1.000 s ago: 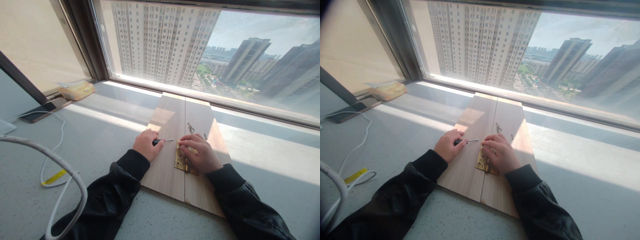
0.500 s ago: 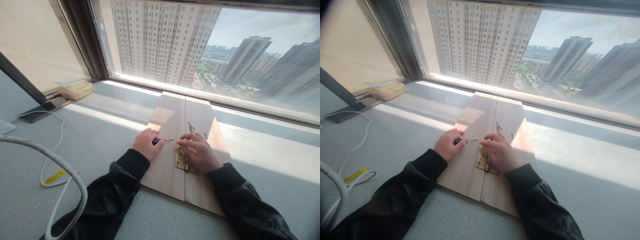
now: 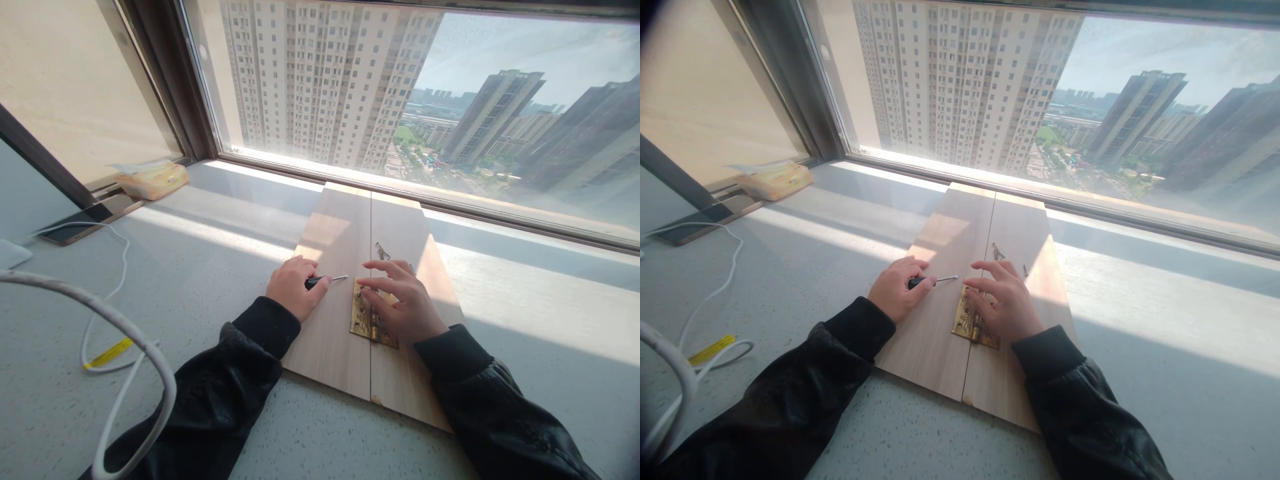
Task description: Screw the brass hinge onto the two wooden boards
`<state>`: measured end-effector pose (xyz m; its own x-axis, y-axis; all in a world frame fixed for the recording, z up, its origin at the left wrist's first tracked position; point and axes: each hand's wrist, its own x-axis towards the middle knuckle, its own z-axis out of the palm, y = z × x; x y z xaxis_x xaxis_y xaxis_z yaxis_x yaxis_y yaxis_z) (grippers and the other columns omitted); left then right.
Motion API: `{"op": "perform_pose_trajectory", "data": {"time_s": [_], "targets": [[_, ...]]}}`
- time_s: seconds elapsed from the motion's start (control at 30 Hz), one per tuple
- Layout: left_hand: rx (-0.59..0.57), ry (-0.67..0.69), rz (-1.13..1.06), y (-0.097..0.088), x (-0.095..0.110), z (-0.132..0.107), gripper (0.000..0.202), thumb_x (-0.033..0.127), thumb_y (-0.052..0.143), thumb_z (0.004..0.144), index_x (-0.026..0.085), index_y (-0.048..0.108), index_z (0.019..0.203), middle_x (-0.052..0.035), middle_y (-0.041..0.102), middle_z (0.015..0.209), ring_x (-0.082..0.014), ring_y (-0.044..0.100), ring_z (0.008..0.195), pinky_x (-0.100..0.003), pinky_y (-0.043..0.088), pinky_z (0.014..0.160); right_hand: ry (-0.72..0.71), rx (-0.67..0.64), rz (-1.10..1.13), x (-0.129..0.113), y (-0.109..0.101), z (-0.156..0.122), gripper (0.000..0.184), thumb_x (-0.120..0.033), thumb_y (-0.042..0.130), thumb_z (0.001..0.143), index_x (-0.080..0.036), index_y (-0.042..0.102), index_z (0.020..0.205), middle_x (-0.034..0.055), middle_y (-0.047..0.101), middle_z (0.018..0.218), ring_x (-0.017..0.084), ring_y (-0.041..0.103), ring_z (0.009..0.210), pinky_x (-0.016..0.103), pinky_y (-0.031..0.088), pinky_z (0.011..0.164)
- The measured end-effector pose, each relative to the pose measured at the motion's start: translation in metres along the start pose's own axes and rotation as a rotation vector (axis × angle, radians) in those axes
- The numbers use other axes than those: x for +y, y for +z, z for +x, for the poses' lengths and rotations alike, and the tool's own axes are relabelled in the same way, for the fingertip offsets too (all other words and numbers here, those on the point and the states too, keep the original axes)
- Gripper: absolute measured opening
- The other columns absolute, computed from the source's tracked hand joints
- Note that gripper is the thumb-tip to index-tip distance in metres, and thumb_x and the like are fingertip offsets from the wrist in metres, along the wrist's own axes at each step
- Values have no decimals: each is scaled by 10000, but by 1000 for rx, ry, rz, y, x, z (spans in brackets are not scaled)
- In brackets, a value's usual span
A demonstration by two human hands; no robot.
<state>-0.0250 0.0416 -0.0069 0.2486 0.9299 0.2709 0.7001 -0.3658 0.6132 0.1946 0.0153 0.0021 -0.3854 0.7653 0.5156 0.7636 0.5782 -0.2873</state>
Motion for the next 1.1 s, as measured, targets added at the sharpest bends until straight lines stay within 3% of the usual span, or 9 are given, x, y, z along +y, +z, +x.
{"op": "perform_pose_trajectory", "data": {"time_s": [0.27, 0.43, 0.67, 0.83, 1.1], "targets": [[-7, -8, -5, -1, 1, 0, 293, 417, 487, 796, 190, 556, 624, -40, 654, 1026, -258, 511, 1117, -420, 398, 968, 1, -15, -28, 0, 0, 0, 83, -270, 594, 803, -227, 665, 802, 64, 608, 1030, 235, 490, 938, 435, 453, 798], [-2, -7, -2, 0, 2, 0, 291, 416, 493, 794, 188, 556, 624, -41, 653, 1022, -257, 515, 1109, -419, 400, 965, -18, -25, -30, 1, 1, 0, 144, -264, 594, 804, -244, 672, 923, 60, 585, 1097, 229, 481, 962, 416, 453, 812], [2, 6, 5, -1, 2, 1, 292, 409, 493, 795, 185, 559, 620, -41, 655, 1015, -251, 527, 1087, -410, 404, 960, -1, -32, -57, -1, 0, 1, 109, -280, 588, 812, -231, 685, 812, 56, 621, 1031, 236, 478, 925, 433, 447, 796], [3, 9, 9, 0, 0, 1, 304, 419, 490, 797, 185, 554, 613, -42, 655, 1023, -249, 531, 1084, -417, 396, 972, -9, -33, -36, -3, 0, 1, 163, -279, 583, 812, -230, 675, 938, 60, 591, 1111, 225, 475, 969, 408, 448, 826], [9, 34, 9, 1, -1, 1, 317, 425, 486, 802, 180, 560, 614, -55, 657, 1014, -249, 542, 1061, -429, 407, 954, 9, -10, -32, -1, 3, 2, 103, -275, 589, 810, -238, 684, 800, 46, 638, 986, 214, 496, 885, 399, 456, 776]]}}
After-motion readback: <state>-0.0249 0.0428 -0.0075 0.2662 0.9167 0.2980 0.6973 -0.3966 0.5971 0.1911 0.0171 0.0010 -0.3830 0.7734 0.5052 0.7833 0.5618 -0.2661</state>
